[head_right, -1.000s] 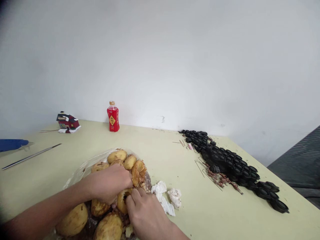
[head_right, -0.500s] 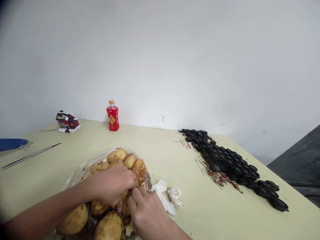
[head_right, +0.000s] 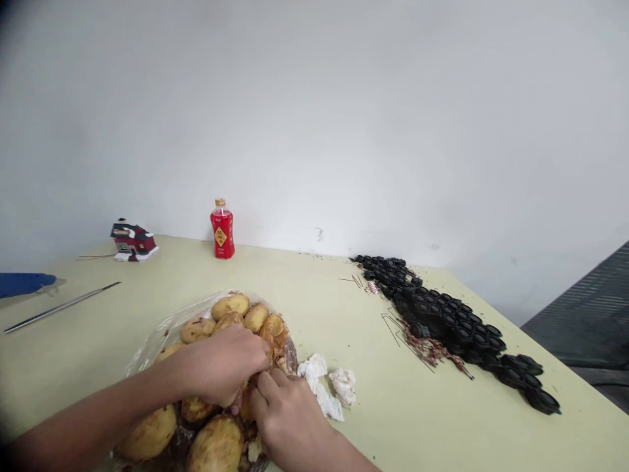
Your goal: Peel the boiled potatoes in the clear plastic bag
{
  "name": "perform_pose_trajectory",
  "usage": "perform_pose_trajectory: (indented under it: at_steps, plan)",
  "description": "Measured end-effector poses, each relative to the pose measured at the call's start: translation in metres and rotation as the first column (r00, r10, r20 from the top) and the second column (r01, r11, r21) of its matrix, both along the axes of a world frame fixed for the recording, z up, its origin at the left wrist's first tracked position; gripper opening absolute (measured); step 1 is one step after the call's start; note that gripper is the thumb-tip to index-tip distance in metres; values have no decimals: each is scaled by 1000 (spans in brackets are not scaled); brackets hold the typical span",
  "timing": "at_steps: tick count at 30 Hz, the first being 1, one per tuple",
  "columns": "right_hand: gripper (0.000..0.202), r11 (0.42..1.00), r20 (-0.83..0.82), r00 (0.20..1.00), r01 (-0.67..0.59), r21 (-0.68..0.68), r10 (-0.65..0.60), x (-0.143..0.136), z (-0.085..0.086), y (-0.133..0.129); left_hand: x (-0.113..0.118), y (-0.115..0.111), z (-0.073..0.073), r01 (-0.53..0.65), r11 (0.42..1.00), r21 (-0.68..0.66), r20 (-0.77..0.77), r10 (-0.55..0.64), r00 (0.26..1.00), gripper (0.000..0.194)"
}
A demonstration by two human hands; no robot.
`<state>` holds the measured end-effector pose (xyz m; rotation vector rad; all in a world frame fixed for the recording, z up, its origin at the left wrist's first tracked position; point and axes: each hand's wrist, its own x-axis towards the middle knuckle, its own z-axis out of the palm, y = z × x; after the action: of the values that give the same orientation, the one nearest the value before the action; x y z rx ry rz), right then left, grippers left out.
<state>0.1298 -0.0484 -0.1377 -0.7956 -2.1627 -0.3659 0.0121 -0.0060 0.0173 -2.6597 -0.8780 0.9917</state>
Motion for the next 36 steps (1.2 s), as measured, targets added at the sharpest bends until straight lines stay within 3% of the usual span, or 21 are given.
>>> perform_pose_trajectory:
  at_steps: [5,11,17,22,29,34,36]
  plan:
    - [14,997,59,998,-35,-73,39,6,5,-4,-1,2,1,-45,999,-27,27,46,999,38]
    - [19,999,-55,998,-15,31,16,3,7,-2,1,-2,2,-26,1000,-6,17,26,1000,36]
    - [12,994,148,987,-49,-100,64,9,10,-5,3,0,4,-60,998,-36,-24,59,998,44]
    - [15,1000,3,1000,-22,13,22,2,8,-3,2,0,1,-23,1000,-13,-4,23,1000,35]
    - [13,998,134,990,-25,-64,34,9,12,-11,-2,2,-5,0,1000,19,45,-1,999,39]
    - [23,998,46,999,10,58,-13,7,11,-7,0,-2,2,-1,1000,10,22,1,1000,34]
    - [20,998,82,996,20,51,-25,5,9,-5,1,-3,3,-12,1000,7,12,12,1000,33]
